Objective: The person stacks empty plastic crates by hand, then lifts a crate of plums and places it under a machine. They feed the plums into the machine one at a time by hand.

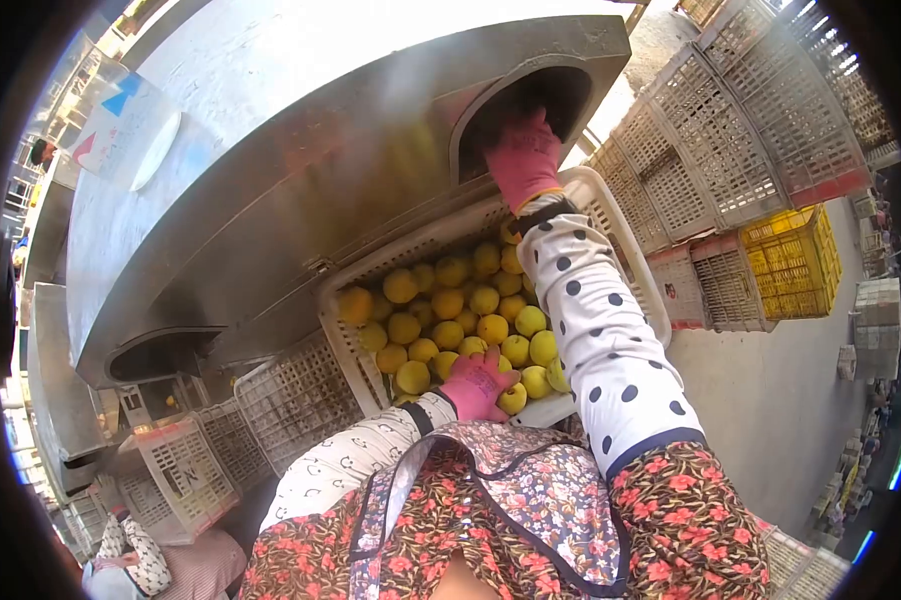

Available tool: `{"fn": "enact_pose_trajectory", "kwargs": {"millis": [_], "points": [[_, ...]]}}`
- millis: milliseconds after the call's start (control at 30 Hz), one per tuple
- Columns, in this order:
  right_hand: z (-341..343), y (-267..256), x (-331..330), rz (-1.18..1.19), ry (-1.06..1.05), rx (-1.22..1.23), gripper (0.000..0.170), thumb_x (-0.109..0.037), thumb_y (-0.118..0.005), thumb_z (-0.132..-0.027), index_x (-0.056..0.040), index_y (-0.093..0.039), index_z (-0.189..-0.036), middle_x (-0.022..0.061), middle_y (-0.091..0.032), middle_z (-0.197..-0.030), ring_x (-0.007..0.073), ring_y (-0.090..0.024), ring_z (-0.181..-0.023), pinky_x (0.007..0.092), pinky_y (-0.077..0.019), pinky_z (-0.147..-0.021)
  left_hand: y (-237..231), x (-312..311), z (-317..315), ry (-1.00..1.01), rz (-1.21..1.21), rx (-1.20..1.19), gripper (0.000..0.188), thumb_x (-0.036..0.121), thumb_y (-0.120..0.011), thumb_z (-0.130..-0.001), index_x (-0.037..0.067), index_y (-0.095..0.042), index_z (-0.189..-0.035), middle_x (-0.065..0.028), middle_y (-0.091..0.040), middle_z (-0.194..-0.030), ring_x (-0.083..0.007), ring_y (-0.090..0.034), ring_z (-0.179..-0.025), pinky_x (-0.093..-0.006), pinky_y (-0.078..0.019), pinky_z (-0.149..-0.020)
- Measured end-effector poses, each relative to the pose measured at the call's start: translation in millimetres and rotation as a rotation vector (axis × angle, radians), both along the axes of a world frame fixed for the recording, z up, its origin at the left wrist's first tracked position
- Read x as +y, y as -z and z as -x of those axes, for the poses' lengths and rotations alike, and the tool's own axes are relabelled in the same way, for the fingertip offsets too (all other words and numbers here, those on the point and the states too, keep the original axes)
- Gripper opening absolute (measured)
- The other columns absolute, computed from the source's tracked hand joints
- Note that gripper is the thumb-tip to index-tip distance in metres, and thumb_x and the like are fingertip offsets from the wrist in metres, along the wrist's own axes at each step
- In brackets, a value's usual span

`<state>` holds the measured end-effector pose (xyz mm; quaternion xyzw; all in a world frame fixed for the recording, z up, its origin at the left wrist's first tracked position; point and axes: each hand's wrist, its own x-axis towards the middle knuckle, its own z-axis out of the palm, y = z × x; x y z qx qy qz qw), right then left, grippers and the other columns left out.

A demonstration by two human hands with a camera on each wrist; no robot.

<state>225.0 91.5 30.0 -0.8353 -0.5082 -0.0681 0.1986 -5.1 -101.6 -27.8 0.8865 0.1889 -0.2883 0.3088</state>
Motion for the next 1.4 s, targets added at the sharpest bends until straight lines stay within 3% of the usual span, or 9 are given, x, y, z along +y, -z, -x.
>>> {"fn": "enact_pose_trajectory", "kwargs": {"millis": [200, 267, 400, 567, 667, 800, 900, 1100, 1400], "points": [[-18, -1, -71, -0.28, -0.2, 0.548, 0.073, -0.04, -0.082, -0.075, -0.0046, -0.057, -0.133, 0.0178, -0.057, -0.126, 0.037, -0.063, -0.101, 0.0431, -0.0518, -0.093, 6, 22, 7, 0.133, 0.078, 0.081, 0.079, 0.056, -0.078, -0.066, 0.024, -0.059, -0.136, -0.0262, -0.043, -0.142, -0.0384, -0.06, -0.116, -0.0482, -0.0481, -0.094], [-19, 11, -115, 0.005, -0.24, 0.588, 0.069, -0.037, -0.079, -0.079, -0.0039, -0.055, -0.134, 0.0179, -0.057, -0.126, 0.0365, -0.063, -0.103, 0.0425, -0.0511, -0.095, 8, 29, 17, 0.117, 0.14, 0.017, 0.083, 0.058, -0.079, -0.064, 0.024, -0.059, -0.137, -0.0252, -0.045, -0.141, -0.0397, -0.059, -0.118, -0.0483, -0.0479, -0.095], [-14, 72, -144, 0.587, -0.368, 0.042, 0.055, -0.03, -0.072, -0.086, -0.005, -0.055, -0.132, 0.0202, -0.059, -0.123, 0.0325, -0.068, -0.101, 0.044, -0.0542, -0.087, -13, 39, 14, -0.126, 0.286, 0.048, 0.089, 0.062, -0.079, -0.062, 0.026, -0.056, -0.141, -0.024, -0.046, -0.141, -0.04, -0.056, -0.121, -0.0475, -0.0425, -0.104], [-22, 93, -115, 0.733, -0.387, -0.167, 0.039, -0.024, -0.069, -0.086, -0.0068, -0.057, -0.12, 0.0134, -0.067, -0.112, 0.0306, -0.07, -0.102, 0.0447, -0.0561, -0.081, -37, 27, 19, -1.194, 1.327, -0.408, 0.066, 0.045, -0.072, -0.089, 0.009, -0.051, -0.14, -0.0077, -0.064, -0.124, -0.0233, -0.062, -0.114, -0.0362, -0.0513, -0.096], [12, 93, -102, 0.74, -0.422, -0.046, 0.041, -0.025, -0.072, -0.084, -0.007, -0.058, -0.118, 0.0151, -0.067, -0.113, 0.0317, -0.07, -0.101, 0.0429, -0.0562, -0.082, -7, 39, 67, -1.483, 1.608, -0.59, 0.07, 0.051, -0.071, -0.089, 0.01, -0.05, -0.141, -0.0109, -0.063, -0.126, -0.0249, -0.067, -0.103, -0.0366, -0.0564, -0.089], [1, 24, -145, 0.415, -0.325, 0.991, 0.063, -0.028, -0.081, -0.074, -0.0019, -0.06, -0.127, 0.0166, -0.063, -0.117, 0.0303, -0.066, -0.107, 0.037, -0.0514, -0.095, -2, 40, 59, -1.494, 1.679, -0.888, 0.08, 0.062, -0.067, -0.087, 0.013, -0.044, -0.146, -0.0148, -0.061, -0.128, -0.0289, -0.069, -0.095, -0.043, -0.0594, -0.084], [7, 11, -176, 0.112, -0.485, 1.222, 0.071, -0.025, -0.083, -0.071, -0.0017, -0.058, -0.133, 0.016, -0.06, -0.118, 0.0276, -0.062, -0.111, 0.036, -0.0479, -0.1, -13, 48, 39, -1.432, 1.608, -1.014, 0.084, 0.067, -0.065, -0.086, 0.016, -0.041, -0.148, -0.0155, -0.059, -0.131, -0.0321, -0.069, -0.095, -0.0482, -0.0588, -0.086], [-4, -33, -135, -0.224, -0.425, 0.542, 0.073, -0.026, -0.084, -0.069, -0.004, -0.057, -0.133, 0.0181, -0.058, -0.122, 0.033, -0.061, -0.111, 0.0396, -0.0491, -0.099, -33, 74, 25, -1.265, 1.718, -1.135, 0.085, 0.071, -0.063, -0.084, 0.019, -0.041, -0.148, -0.0155, -0.059, -0.13, -0.0363, -0.067, -0.1, -0.0486, -0.0575, -0.084], [3, 5, -20, 0.271, -0.058, 0.03, 0.07, -0.034, -0.079, -0.077, -0.0047, -0.053, -0.135, 0.0235, -0.056, -0.122, 0.0374, -0.065, -0.106, 0.0446, -0.0538, -0.09, -28, 60, 48, -1.502, 1.598, -1.048, 0.086, 0.073, -0.064, -0.082, 0.017, -0.045, -0.144, -0.0178, -0.059, -0.131, -0.0382, -0.066, -0.104, -0.0532, -0.0556, -0.09]]}}
